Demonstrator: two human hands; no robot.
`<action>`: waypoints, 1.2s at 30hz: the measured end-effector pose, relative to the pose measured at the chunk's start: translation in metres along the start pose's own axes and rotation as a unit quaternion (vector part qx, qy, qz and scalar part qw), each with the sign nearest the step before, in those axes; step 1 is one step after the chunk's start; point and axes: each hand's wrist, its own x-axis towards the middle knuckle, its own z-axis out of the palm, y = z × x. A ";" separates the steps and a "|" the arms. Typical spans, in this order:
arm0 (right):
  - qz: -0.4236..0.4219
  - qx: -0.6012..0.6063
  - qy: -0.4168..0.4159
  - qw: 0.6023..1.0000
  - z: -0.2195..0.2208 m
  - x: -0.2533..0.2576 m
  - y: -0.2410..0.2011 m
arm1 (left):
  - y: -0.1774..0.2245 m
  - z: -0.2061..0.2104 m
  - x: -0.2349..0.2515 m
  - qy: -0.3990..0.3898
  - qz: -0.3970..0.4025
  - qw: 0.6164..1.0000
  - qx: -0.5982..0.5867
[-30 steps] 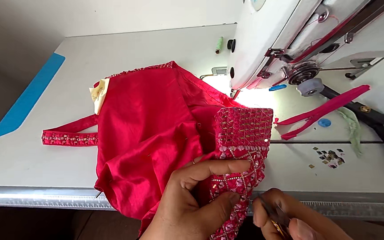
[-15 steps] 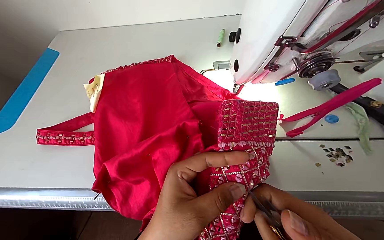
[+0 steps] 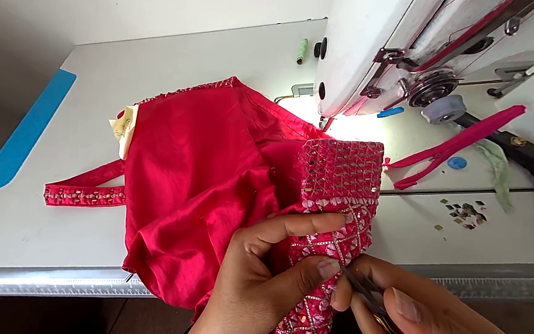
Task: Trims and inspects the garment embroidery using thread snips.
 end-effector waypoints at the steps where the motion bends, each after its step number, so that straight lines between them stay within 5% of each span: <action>1: -0.003 0.009 0.007 1.000 0.001 0.000 0.001 | 0.000 0.000 0.000 -0.002 0.001 1.000 0.002; 18: -0.096 -0.009 0.031 0.995 -0.001 -0.001 0.009 | 0.000 0.004 0.000 0.017 -0.011 0.998 -0.052; 21: -0.155 -0.128 0.091 0.975 -0.002 -0.005 0.007 | -0.001 0.011 0.001 0.074 -0.013 0.997 -0.022; 27: -0.298 -0.473 0.242 0.793 0.001 0.004 0.014 | -0.002 0.011 0.001 0.041 0.006 0.998 0.047; 36: -0.363 -0.688 0.187 0.600 -0.011 0.011 0.015 | -0.001 0.006 0.003 -0.003 0.031 0.994 0.103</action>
